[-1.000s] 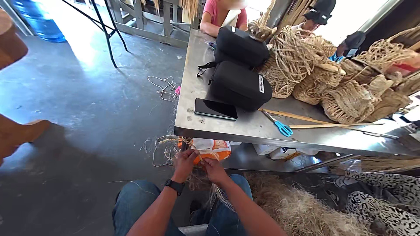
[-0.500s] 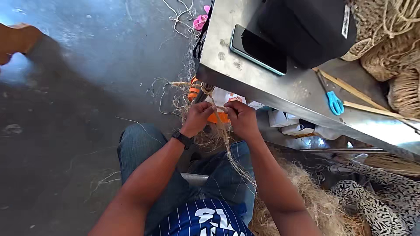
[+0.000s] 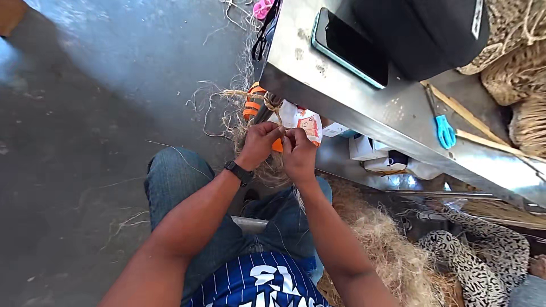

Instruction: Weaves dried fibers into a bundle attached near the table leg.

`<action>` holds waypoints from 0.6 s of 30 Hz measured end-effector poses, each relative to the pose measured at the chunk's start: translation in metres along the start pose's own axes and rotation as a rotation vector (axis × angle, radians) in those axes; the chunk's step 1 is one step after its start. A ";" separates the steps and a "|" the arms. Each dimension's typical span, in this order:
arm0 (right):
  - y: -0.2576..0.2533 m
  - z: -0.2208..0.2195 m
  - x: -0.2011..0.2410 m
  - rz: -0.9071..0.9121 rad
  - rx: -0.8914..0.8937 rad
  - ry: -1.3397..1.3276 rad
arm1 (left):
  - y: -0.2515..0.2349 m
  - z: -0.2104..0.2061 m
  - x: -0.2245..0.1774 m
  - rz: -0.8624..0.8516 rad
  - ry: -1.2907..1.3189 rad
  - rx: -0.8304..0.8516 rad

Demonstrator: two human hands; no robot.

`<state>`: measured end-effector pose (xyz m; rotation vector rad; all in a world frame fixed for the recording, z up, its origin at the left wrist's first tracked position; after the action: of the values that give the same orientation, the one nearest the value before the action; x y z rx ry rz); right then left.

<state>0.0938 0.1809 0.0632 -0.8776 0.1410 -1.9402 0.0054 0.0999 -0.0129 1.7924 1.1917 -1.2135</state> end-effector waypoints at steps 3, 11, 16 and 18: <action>0.004 0.003 0.007 0.091 -0.057 0.028 | 0.001 0.000 0.000 0.010 -0.003 0.001; -0.002 0.007 0.009 0.155 -0.124 0.056 | 0.005 -0.004 -0.006 -0.018 -0.024 0.118; -0.005 0.008 0.008 0.158 -0.105 0.022 | 0.004 -0.003 -0.009 -0.035 -0.082 0.111; -0.004 0.009 0.008 0.175 -0.118 0.011 | 0.004 -0.002 -0.008 -0.043 -0.060 0.095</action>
<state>0.0945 0.1784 0.0758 -0.9017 0.3310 -1.7873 0.0081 0.0978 -0.0048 1.7937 1.1619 -1.3593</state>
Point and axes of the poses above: each hand's wrist, its own y-axis away from the middle knuckle, its own z-axis out of the back of the hand, x = y × z, the point moved 10 cm from there along -y, towards the middle knuckle, and after that the axes turned 14 degrees about -x, right-handed, at the moved point
